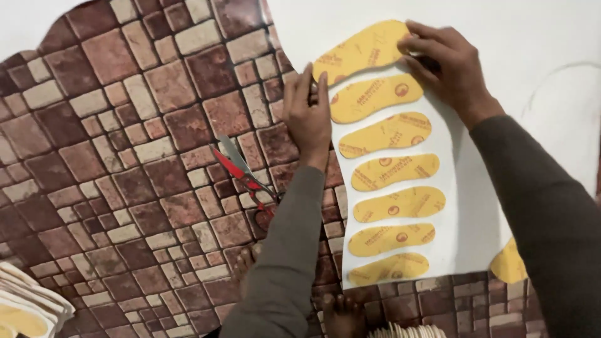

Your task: The person cuts yellow insoles from a sheet using scissors. They then arrange the cut insoles on a white surface and proceed to cut the sheet along the edges of the insoles.

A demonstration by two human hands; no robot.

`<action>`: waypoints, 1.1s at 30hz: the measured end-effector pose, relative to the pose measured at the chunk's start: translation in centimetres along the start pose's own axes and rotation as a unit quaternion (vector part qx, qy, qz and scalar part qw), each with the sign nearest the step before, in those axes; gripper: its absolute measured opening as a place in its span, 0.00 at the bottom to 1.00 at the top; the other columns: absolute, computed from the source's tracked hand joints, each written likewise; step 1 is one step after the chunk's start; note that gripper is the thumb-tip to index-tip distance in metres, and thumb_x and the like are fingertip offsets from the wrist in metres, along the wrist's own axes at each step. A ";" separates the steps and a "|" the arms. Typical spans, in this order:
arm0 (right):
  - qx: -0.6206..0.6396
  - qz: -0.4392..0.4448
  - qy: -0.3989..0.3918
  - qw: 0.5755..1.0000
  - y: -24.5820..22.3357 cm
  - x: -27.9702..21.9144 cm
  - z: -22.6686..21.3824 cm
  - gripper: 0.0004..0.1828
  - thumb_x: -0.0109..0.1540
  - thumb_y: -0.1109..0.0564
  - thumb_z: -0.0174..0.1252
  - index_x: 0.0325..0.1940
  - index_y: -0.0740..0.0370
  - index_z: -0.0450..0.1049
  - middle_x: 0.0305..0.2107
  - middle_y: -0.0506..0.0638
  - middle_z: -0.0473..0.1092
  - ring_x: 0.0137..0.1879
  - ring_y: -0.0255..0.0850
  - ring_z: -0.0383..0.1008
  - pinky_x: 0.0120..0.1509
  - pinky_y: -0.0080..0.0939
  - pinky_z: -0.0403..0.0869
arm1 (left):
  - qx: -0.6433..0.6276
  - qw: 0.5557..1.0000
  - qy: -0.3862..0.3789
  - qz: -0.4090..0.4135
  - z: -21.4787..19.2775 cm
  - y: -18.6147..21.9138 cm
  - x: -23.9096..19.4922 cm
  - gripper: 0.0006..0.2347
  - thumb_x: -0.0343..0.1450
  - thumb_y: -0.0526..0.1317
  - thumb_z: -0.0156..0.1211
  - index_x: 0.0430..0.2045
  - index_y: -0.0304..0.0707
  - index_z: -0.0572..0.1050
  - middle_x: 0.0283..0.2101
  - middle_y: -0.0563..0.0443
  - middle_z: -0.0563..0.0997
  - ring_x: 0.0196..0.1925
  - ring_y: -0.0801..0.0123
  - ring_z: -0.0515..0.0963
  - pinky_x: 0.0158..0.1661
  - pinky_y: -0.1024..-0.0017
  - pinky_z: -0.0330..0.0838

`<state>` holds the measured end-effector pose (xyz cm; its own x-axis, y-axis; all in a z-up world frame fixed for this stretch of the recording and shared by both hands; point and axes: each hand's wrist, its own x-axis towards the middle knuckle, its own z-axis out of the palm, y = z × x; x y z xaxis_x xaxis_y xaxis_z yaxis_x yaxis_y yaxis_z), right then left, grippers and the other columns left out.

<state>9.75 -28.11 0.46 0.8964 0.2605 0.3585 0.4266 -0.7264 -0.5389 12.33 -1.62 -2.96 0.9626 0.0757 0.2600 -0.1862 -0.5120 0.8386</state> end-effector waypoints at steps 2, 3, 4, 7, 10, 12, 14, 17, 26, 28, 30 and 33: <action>0.000 0.004 0.000 1.000 0.2 0.3 0.1 0.17 0.69 0.66 0.71 0.60 0.75 0.78 0.60 0.73 0.73 0.58 0.61 0.76 0.61 0.57 0.78 | 0.001 1.000 0.009 0.006 -0.2 0.4 0.4 0.13 0.75 0.37 0.64 0.54 0.38 0.76 0.43 0.49 0.78 0.35 0.72 0.79 0.40 0.77 0.87; -0.003 0.013 -0.004 1.000 0.1 0.1 0.0 0.17 0.68 0.66 0.72 0.59 0.75 0.79 0.59 0.72 0.74 0.57 0.59 0.76 0.60 0.55 0.78 | -0.001 1.000 0.014 0.009 -0.3 0.7 0.2 0.12 0.75 0.36 0.64 0.53 0.37 0.77 0.42 0.50 0.77 0.34 0.74 0.77 0.39 0.77 0.85; -0.001 0.013 -0.006 1.000 0.3 -0.2 0.1 0.17 0.68 0.66 0.72 0.59 0.75 0.79 0.59 0.72 0.74 0.57 0.59 0.76 0.60 0.55 0.78 | 0.001 1.000 0.014 0.007 -0.3 0.8 0.1 0.12 0.75 0.36 0.64 0.53 0.37 0.77 0.42 0.50 0.77 0.34 0.74 0.77 0.39 0.77 0.85; -0.008 0.009 0.004 1.000 0.8 -0.3 0.4 0.16 0.68 0.64 0.72 0.58 0.73 0.80 0.59 0.69 0.75 0.55 0.57 0.76 0.58 0.54 0.77 | 0.005 1.000 0.013 0.022 -0.3 0.7 0.3 0.13 0.75 0.34 0.65 0.54 0.36 0.76 0.42 0.50 0.76 0.37 0.71 0.77 0.38 0.77 0.85; -0.018 0.010 0.013 1.000 0.5 -0.2 0.4 0.14 0.68 0.64 0.74 0.56 0.71 0.81 0.58 0.68 0.76 0.54 0.56 0.78 0.58 0.52 0.78 | 0.004 1.000 0.015 0.024 -0.5 0.9 0.2 0.13 0.75 0.33 0.65 0.55 0.37 0.76 0.42 0.51 0.75 0.37 0.71 0.75 0.37 0.77 0.82; -0.009 0.010 0.014 1.000 0.5 0.0 0.3 0.14 0.67 0.65 0.73 0.56 0.73 0.80 0.57 0.69 0.76 0.53 0.56 0.78 0.58 0.53 0.78 | -0.002 1.000 0.012 0.021 -0.5 1.3 0.4 0.13 0.75 0.33 0.64 0.55 0.35 0.76 0.42 0.49 0.76 0.37 0.70 0.75 0.35 0.75 0.80; -0.014 0.015 0.009 1.000 0.7 -0.1 0.6 0.15 0.67 0.64 0.73 0.56 0.71 0.80 0.58 0.68 0.76 0.53 0.56 0.78 0.58 0.52 0.78 | 0.003 1.000 0.016 0.020 -0.7 1.6 0.5 0.13 0.75 0.33 0.64 0.54 0.34 0.76 0.43 0.48 0.76 0.38 0.68 0.77 0.37 0.74 0.82; -0.037 0.015 0.005 0.999 1.1 -0.4 0.5 0.15 0.67 0.63 0.73 0.57 0.68 0.81 0.59 0.65 0.76 0.53 0.54 0.79 0.57 0.51 0.78 | 0.004 1.000 0.014 0.002 -0.4 1.8 0.4 0.13 0.75 0.33 0.64 0.54 0.34 0.75 0.45 0.46 0.77 0.37 0.70 0.78 0.38 0.75 0.84; -0.072 0.000 -0.006 0.997 1.5 -0.5 0.8 0.17 0.67 0.61 0.75 0.59 0.63 0.81 0.61 0.60 0.76 0.51 0.51 0.78 0.54 0.48 0.78 | -0.035 0.997 0.017 -0.069 -0.5 2.2 0.4 0.23 0.75 0.35 0.64 0.63 0.37 0.63 0.41 0.49 0.76 0.36 0.72 0.79 0.35 0.79 0.84; -0.076 0.000 -0.008 0.997 1.3 -0.7 0.9 0.17 0.67 0.61 0.75 0.59 0.62 0.81 0.61 0.60 0.77 0.50 0.51 0.78 0.53 0.47 0.78 | -0.028 0.997 0.021 -0.070 -0.7 2.3 0.2 0.20 0.75 0.35 0.64 0.61 0.36 0.65 0.42 0.48 0.77 0.36 0.72 0.79 0.35 0.78 0.85; -0.073 0.001 -0.002 0.997 1.1 -0.6 0.9 0.16 0.68 0.61 0.75 0.59 0.62 0.82 0.62 0.60 0.77 0.51 0.51 0.78 0.54 0.47 0.77 | 0.007 0.999 0.026 -0.035 -0.7 2.4 0.6 0.10 0.74 0.33 0.63 0.49 0.34 0.75 0.39 0.47 0.76 0.34 0.71 0.78 0.37 0.76 0.86; -0.069 0.004 -0.004 0.998 1.4 -0.6 0.9 0.16 0.69 0.62 0.73 0.60 0.63 0.81 0.62 0.60 0.76 0.50 0.52 0.77 0.54 0.49 0.77 | 0.002 0.999 0.030 -0.026 -0.4 2.0 0.3 0.10 0.74 0.32 0.64 0.48 0.35 0.77 0.40 0.46 0.77 0.33 0.71 0.78 0.36 0.76 0.86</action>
<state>9.85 -28.72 -1.16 0.9010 0.2590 0.3480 0.3990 -0.8094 -0.4309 12.20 -2.26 -0.97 0.9574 0.1531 0.2447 -0.1356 -0.5097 0.8496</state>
